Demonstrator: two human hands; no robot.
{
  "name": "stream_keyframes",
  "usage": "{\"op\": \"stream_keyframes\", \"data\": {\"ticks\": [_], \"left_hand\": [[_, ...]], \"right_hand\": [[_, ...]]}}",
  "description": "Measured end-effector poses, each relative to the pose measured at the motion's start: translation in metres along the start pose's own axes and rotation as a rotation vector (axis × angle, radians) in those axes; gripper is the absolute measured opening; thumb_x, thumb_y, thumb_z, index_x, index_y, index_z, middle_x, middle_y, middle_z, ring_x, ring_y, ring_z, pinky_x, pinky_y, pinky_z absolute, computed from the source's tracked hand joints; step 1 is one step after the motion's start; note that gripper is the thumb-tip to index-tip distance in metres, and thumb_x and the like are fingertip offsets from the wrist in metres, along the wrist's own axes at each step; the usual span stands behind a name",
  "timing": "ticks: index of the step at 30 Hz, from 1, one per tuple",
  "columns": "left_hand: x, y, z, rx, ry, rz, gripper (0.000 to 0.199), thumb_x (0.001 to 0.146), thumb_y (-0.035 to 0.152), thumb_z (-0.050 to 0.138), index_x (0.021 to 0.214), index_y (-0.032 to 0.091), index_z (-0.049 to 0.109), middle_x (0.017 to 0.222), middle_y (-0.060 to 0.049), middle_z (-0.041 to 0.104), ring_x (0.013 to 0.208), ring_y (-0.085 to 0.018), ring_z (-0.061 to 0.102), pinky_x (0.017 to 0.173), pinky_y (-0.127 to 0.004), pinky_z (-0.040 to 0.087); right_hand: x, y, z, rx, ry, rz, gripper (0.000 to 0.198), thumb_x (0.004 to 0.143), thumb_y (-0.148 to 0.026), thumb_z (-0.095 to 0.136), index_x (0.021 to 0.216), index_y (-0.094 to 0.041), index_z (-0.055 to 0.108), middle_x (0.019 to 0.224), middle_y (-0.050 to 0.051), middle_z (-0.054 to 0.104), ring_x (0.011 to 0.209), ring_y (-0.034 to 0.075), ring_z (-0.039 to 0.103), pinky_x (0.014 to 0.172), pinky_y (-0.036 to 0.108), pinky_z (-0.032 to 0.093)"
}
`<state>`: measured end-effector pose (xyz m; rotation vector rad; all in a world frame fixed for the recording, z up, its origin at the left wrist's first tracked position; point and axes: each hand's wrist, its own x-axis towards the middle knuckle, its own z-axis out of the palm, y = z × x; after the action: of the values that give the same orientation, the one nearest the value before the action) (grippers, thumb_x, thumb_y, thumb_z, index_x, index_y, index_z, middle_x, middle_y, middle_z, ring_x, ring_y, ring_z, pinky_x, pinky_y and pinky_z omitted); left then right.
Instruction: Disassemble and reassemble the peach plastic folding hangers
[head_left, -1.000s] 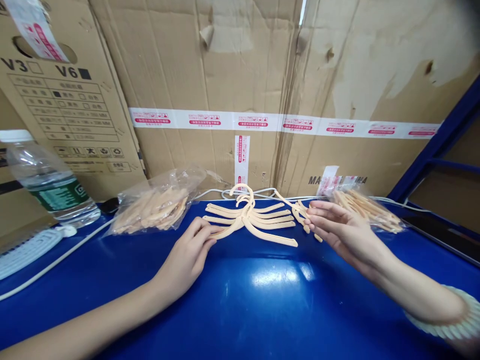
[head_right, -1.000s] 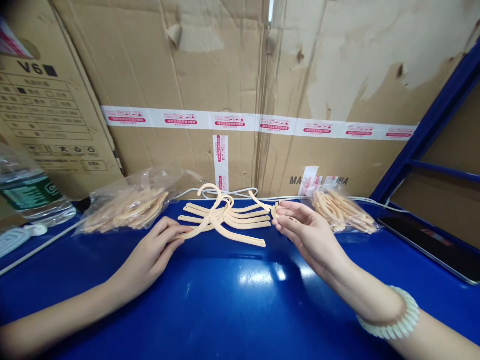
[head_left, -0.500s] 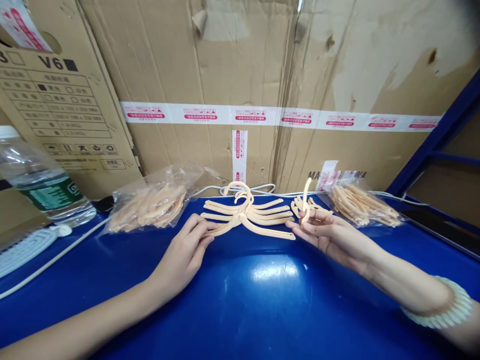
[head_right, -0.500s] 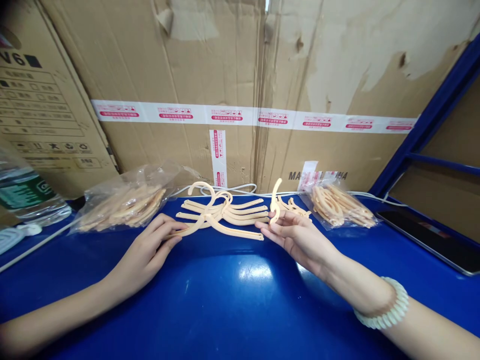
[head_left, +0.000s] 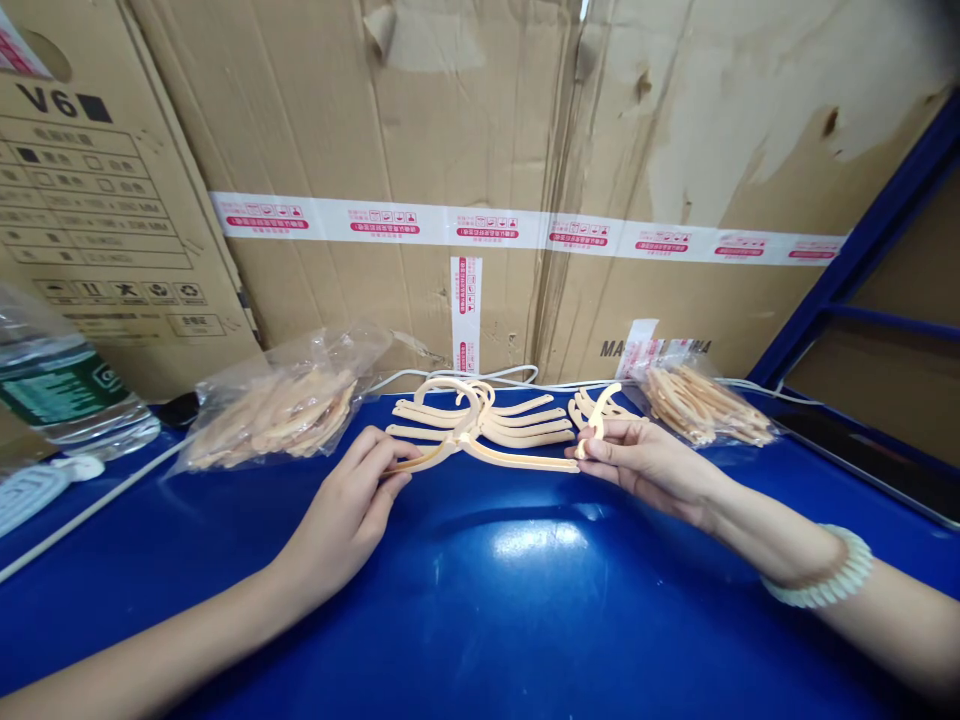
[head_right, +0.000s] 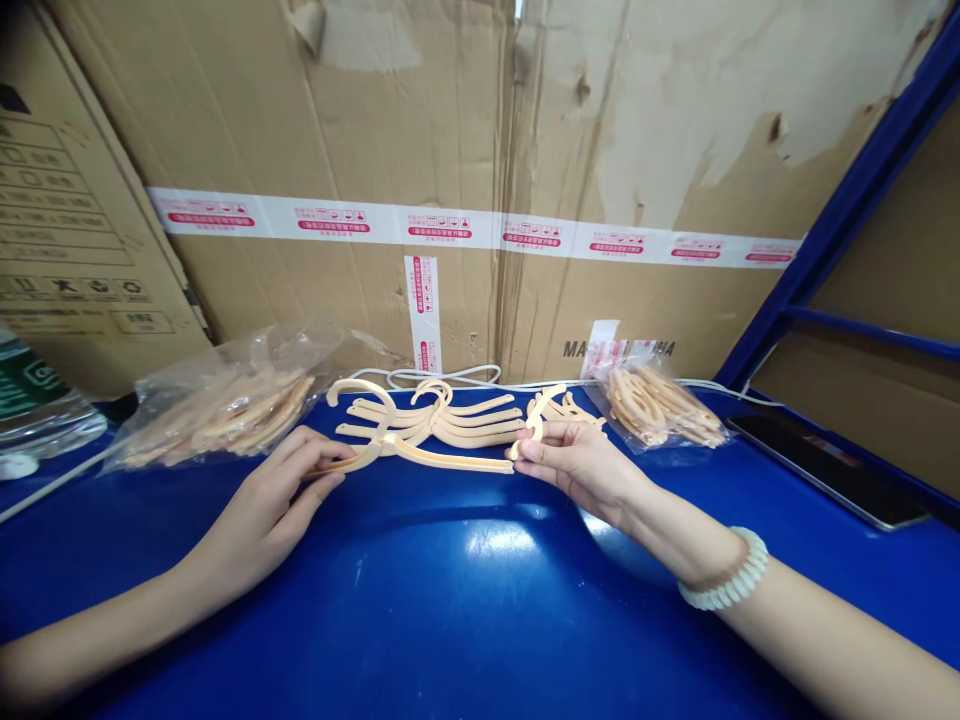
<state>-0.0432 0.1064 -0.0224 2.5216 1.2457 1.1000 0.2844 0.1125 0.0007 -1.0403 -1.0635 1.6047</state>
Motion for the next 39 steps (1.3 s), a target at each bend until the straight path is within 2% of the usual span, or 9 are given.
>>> {"op": "stream_keyframes", "data": {"ticks": [4, 9, 13, 16, 24, 30, 35, 39], "left_hand": [[0.000, 0.001, 0.000, 0.017, 0.009, 0.009, 0.018, 0.097, 0.015, 0.040, 0.104, 0.021, 0.055, 0.094, -0.001, 0.050, 0.084, -0.015, 0.056, 0.074, -0.026, 0.047], [0.000, 0.003, -0.002, 0.039, 0.024, 0.029, 0.019, 0.096, 0.014, 0.040, 0.105, 0.021, 0.056, 0.093, -0.002, 0.050, 0.082, -0.015, 0.055, 0.072, -0.026, 0.047], [0.001, 0.005, -0.002, 0.040, 0.037, 0.048, 0.019, 0.095, 0.013, 0.041, 0.103, 0.021, 0.056, 0.093, -0.002, 0.051, 0.082, -0.015, 0.057, 0.072, -0.025, 0.048], [0.000, 0.005, -0.002, 0.037, 0.030, 0.047, 0.018, 0.095, 0.013, 0.041, 0.103, 0.021, 0.056, 0.094, -0.002, 0.052, 0.082, -0.015, 0.057, 0.073, -0.026, 0.048], [-0.002, 0.002, 0.000, 0.055, 0.001, 0.036, 0.020, 0.097, 0.015, 0.040, 0.107, 0.022, 0.056, 0.096, -0.003, 0.053, 0.086, -0.017, 0.058, 0.077, -0.028, 0.050], [-0.003, 0.007, -0.002, 0.055, 0.005, 0.083, 0.025, 0.097, 0.014, 0.039, 0.113, 0.022, 0.056, 0.097, -0.003, 0.053, 0.086, -0.016, 0.058, 0.077, -0.026, 0.050], [-0.003, 0.009, -0.001, 0.040, 0.004, 0.051, 0.022, 0.098, 0.018, 0.041, 0.114, 0.022, 0.055, 0.101, -0.003, 0.051, 0.090, -0.017, 0.058, 0.081, -0.029, 0.052], [-0.001, 0.010, -0.002, 0.007, -0.008, 0.021, 0.017, 0.097, 0.021, 0.043, 0.110, 0.021, 0.054, 0.102, -0.004, 0.051, 0.092, -0.018, 0.058, 0.084, -0.031, 0.052]], "right_hand": [[-0.002, -0.003, 0.000, 0.016, -0.088, 0.077, 0.023, 0.065, -0.024, 0.088, 0.075, -0.013, 0.070, 0.080, 0.002, 0.070, 0.086, 0.015, 0.069, 0.088, 0.027, 0.055], [-0.004, -0.004, 0.002, 0.059, -0.092, 0.172, 0.019, 0.073, -0.019, 0.081, 0.077, -0.014, 0.063, 0.104, 0.011, 0.071, 0.100, 0.024, 0.069, 0.081, 0.030, 0.057], [-0.004, -0.003, 0.005, 0.032, -0.050, 0.180, 0.014, 0.078, -0.015, 0.075, 0.077, -0.014, 0.061, 0.089, 0.010, 0.073, 0.085, 0.020, 0.073, 0.071, 0.025, 0.059], [-0.005, -0.003, 0.008, -0.035, -0.044, 0.169, 0.015, 0.077, -0.016, 0.076, 0.075, -0.013, 0.062, 0.078, 0.009, 0.073, 0.074, 0.016, 0.072, 0.068, 0.021, 0.058], [-0.010, 0.006, 0.012, -0.135, 0.006, -0.061, 0.034, 0.065, -0.032, 0.087, 0.073, -0.017, 0.058, 0.072, 0.000, 0.068, 0.073, 0.016, 0.071, 0.067, 0.023, 0.059], [-0.009, 0.009, 0.018, -0.159, 0.128, -0.209, 0.047, 0.054, -0.040, 0.092, 0.070, -0.017, 0.055, 0.064, -0.001, 0.064, 0.058, 0.016, 0.067, 0.060, 0.027, 0.058], [-0.009, 0.007, 0.019, -0.121, 0.117, -0.243, 0.039, 0.059, -0.036, 0.090, 0.076, -0.017, 0.060, 0.070, -0.001, 0.064, 0.065, 0.016, 0.069, 0.063, 0.026, 0.058], [-0.007, -0.002, 0.014, -0.116, 0.056, -0.249, 0.034, 0.069, -0.038, 0.083, 0.092, -0.018, 0.069, 0.089, 0.003, 0.068, 0.079, 0.016, 0.066, 0.064, 0.024, 0.057]]}}
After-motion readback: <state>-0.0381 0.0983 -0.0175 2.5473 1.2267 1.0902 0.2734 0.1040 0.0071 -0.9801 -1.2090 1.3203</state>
